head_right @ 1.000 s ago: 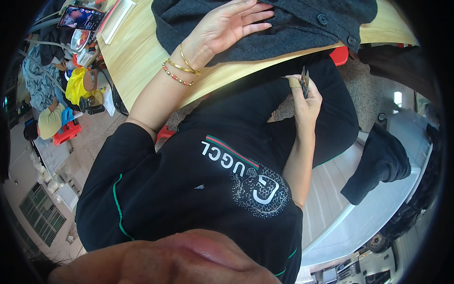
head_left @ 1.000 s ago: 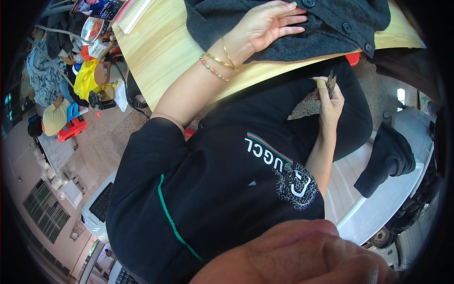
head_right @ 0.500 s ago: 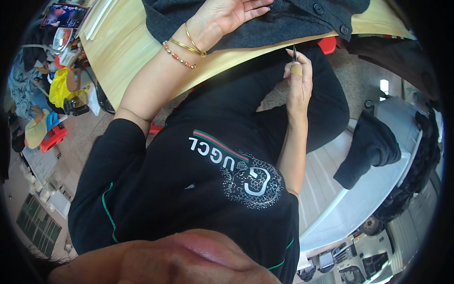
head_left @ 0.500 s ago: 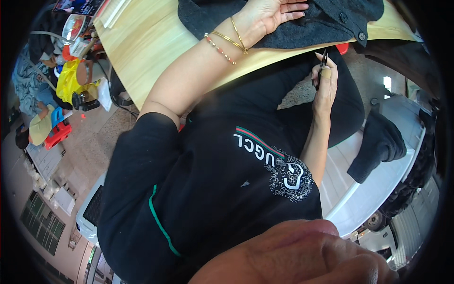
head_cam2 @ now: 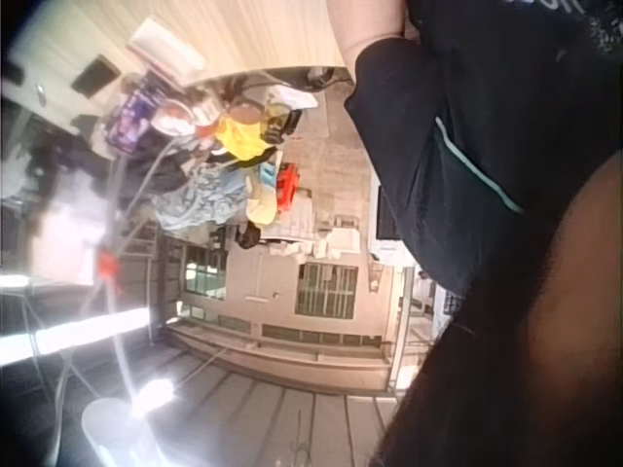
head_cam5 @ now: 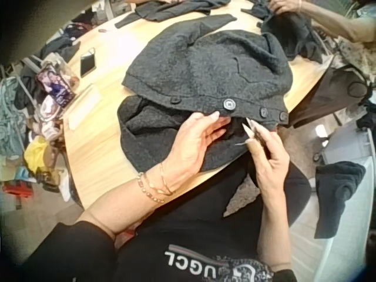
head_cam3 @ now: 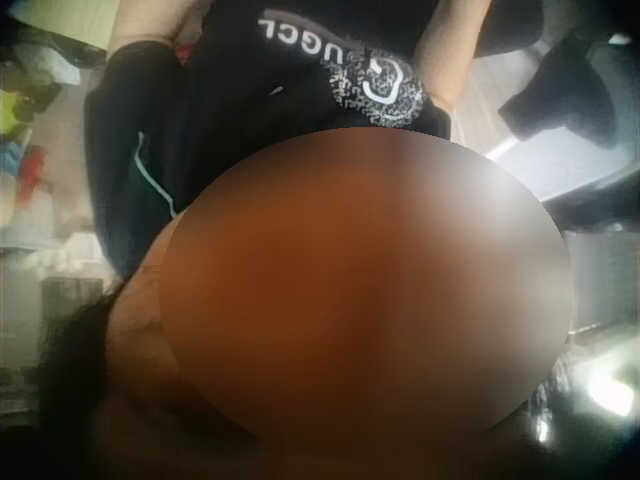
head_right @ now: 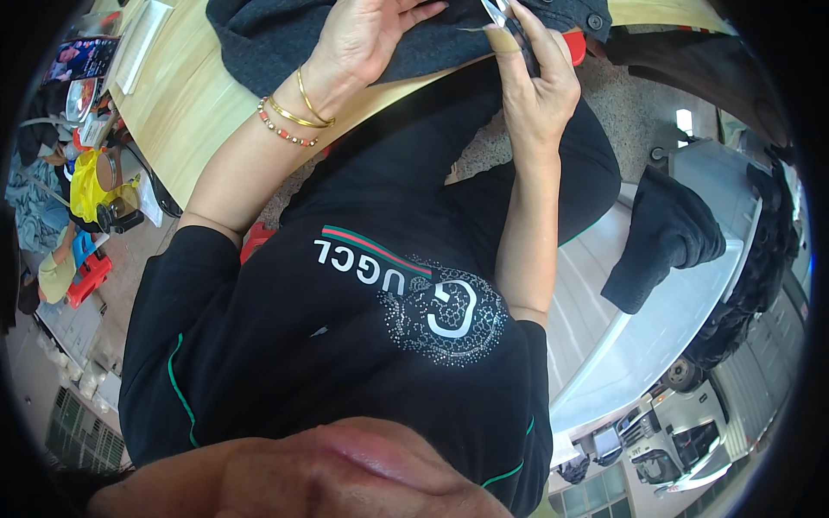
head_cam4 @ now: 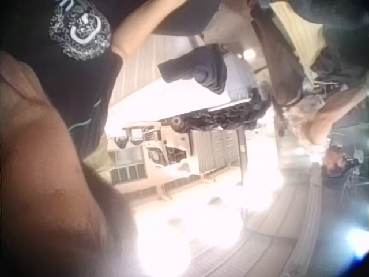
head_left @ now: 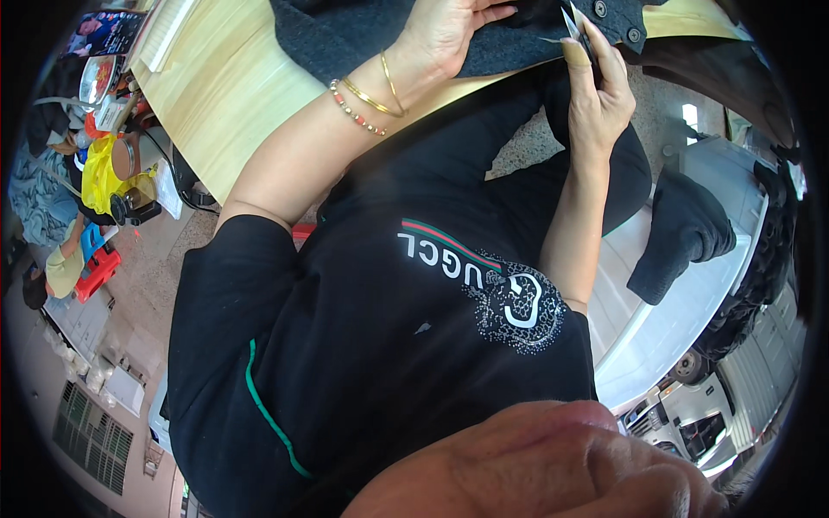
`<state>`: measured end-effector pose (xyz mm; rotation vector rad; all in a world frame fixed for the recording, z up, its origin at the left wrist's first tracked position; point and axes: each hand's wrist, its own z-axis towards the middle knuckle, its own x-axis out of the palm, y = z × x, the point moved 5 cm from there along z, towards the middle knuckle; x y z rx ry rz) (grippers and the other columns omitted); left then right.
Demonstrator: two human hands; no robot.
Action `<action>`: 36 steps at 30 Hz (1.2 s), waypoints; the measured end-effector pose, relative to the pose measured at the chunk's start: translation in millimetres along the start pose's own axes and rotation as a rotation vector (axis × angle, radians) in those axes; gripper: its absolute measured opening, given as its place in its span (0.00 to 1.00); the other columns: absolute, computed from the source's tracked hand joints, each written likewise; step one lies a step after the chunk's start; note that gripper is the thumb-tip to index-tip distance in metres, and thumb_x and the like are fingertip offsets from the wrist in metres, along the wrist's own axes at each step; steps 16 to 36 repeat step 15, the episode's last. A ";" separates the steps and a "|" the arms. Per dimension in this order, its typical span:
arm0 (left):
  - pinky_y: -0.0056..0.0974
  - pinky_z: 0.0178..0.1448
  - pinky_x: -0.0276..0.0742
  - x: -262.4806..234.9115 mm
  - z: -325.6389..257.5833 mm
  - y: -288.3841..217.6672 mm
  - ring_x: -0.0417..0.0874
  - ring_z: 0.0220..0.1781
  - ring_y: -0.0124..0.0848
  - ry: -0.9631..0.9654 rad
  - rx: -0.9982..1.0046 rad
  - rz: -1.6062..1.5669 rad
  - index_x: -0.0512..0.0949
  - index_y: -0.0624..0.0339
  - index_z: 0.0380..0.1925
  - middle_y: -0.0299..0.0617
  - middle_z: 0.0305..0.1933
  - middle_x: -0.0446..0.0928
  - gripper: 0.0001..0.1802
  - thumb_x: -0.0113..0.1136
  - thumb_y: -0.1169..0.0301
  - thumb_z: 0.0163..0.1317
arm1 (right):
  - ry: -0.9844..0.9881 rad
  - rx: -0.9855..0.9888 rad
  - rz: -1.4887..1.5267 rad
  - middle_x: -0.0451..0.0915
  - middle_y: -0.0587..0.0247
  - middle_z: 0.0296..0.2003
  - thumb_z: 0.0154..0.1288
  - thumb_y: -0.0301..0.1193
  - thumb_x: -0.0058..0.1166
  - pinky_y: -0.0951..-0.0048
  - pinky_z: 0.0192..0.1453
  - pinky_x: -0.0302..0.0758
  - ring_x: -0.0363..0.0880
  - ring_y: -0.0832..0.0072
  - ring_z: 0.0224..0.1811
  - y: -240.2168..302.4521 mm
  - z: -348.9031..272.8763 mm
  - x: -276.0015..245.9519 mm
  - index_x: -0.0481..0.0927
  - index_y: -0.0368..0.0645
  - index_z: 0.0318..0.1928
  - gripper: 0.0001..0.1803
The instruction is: Trimming loose threads and inspecting grey garments using thread snips at a workshop table.
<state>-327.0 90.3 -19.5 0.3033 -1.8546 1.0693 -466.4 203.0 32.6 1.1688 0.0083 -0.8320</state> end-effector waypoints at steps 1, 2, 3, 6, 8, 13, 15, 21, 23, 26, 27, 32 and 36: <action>0.41 0.59 0.73 0.8 -3.5 0.3 0.82 0.54 0.35 -0.023 0.009 0.032 0.72 0.53 0.31 0.42 0.43 0.82 0.08 0.60 0.69 0.67 | 0.005 -0.005 0.002 0.80 0.66 0.42 0.65 0.23 0.61 0.82 0.49 0.69 0.75 0.82 0.44 5.0 2.9 2.2 0.82 0.37 0.55 0.18; 0.42 0.61 0.72 2.1 -6.6 0.9 0.81 0.54 0.34 -0.042 0.033 0.063 0.73 0.54 0.32 0.42 0.44 0.82 0.06 0.60 0.69 0.67 | 0.010 -0.010 0.005 0.76 0.69 0.35 0.62 0.19 0.61 0.82 0.39 0.68 0.72 0.82 0.35 10.7 5.7 4.4 0.81 0.34 0.54 0.19; 0.42 0.61 0.72 4.3 -10.0 2.4 0.81 0.54 0.34 -0.041 0.027 0.065 0.73 0.54 0.32 0.42 0.44 0.82 0.06 0.60 0.69 0.67 | 0.018 0.017 0.018 0.70 0.72 0.32 0.64 0.19 0.60 0.83 0.39 0.65 0.68 0.84 0.34 14.3 7.2 6.1 0.81 0.34 0.54 0.18; 0.41 0.61 0.72 6.9 -16.0 3.5 0.81 0.53 0.33 -0.078 0.070 0.092 0.74 0.56 0.34 0.41 0.44 0.82 0.05 0.59 0.70 0.67 | 0.020 0.049 0.044 0.72 0.71 0.32 0.63 0.19 0.61 0.83 0.39 0.66 0.69 0.83 0.34 14.4 8.0 6.9 0.81 0.34 0.54 0.17; 0.40 0.60 0.74 9.1 -16.7 3.6 0.82 0.51 0.32 -0.061 0.098 0.142 0.74 0.58 0.35 0.40 0.44 0.81 0.05 0.58 0.70 0.67 | 0.025 0.044 0.031 0.73 0.71 0.31 0.63 0.19 0.61 0.83 0.39 0.66 0.70 0.83 0.34 16.8 9.8 6.5 0.82 0.34 0.53 0.17; 0.39 0.59 0.75 4.0 -14.7 8.8 0.82 0.50 0.31 -0.092 0.115 0.182 0.74 0.58 0.35 0.41 0.44 0.81 0.04 0.58 0.71 0.67 | 0.027 -0.021 0.041 0.75 0.69 0.30 0.63 0.21 0.62 0.82 0.39 0.67 0.71 0.82 0.34 3.7 13.2 5.0 0.82 0.35 0.53 0.16; 0.39 0.59 0.76 3.7 -15.3 9.1 0.82 0.50 0.31 -0.110 0.109 0.188 0.74 0.59 0.35 0.41 0.44 0.81 0.04 0.57 0.71 0.68 | 0.072 0.012 -0.057 0.74 0.68 0.30 0.63 0.21 0.62 0.81 0.39 0.68 0.72 0.81 0.34 12.0 14.9 7.8 0.83 0.37 0.53 0.17; 0.39 0.59 0.76 3.7 -15.3 9.1 0.82 0.50 0.31 -0.110 0.109 0.188 0.74 0.59 0.35 0.41 0.44 0.81 0.04 0.57 0.71 0.68 | 0.072 0.012 -0.057 0.74 0.68 0.30 0.63 0.21 0.62 0.81 0.39 0.68 0.72 0.81 0.34 12.0 14.9 7.8 0.83 0.37 0.53 0.17; 0.39 0.59 0.76 3.7 -15.3 9.1 0.82 0.50 0.31 -0.110 0.109 0.188 0.74 0.59 0.35 0.41 0.44 0.81 0.04 0.57 0.71 0.68 | 0.072 0.012 -0.057 0.74 0.68 0.30 0.63 0.21 0.62 0.81 0.39 0.68 0.72 0.81 0.34 12.0 14.9 7.8 0.83 0.37 0.53 0.17; 0.39 0.59 0.76 3.7 -15.3 9.1 0.82 0.50 0.31 -0.110 0.109 0.188 0.74 0.59 0.35 0.41 0.44 0.81 0.04 0.57 0.71 0.68 | 0.072 0.012 -0.057 0.74 0.68 0.30 0.63 0.21 0.62 0.81 0.39 0.68 0.72 0.81 0.34 12.0 14.9 7.8 0.83 0.37 0.53 0.17; 0.39 0.59 0.76 3.7 -15.3 9.1 0.82 0.50 0.31 -0.110 0.109 0.188 0.74 0.59 0.35 0.41 0.44 0.81 0.04 0.57 0.71 0.68 | 0.072 0.012 -0.057 0.74 0.68 0.30 0.63 0.21 0.62 0.81 0.39 0.68 0.72 0.81 0.34 12.0 14.9 7.8 0.83 0.37 0.53 0.17; 0.39 0.59 0.76 3.7 -15.3 9.1 0.82 0.50 0.31 -0.110 0.109 0.188 0.74 0.59 0.35 0.41 0.44 0.81 0.04 0.57 0.71 0.68 | 0.072 0.012 -0.057 0.74 0.68 0.30 0.63 0.21 0.62 0.81 0.39 0.68 0.72 0.81 0.34 12.0 14.9 7.8 0.83 0.37 0.53 0.17; 0.39 0.59 0.76 3.7 -15.3 9.1 0.82 0.50 0.31 -0.110 0.109 0.188 0.74 0.59 0.35 0.41 0.44 0.81 0.04 0.57 0.71 0.68 | 0.072 0.012 -0.057 0.74 0.68 0.30 0.63 0.21 0.62 0.81 0.39 0.68 0.72 0.81 0.34 12.0 14.9 7.8 0.83 0.37 0.53 0.17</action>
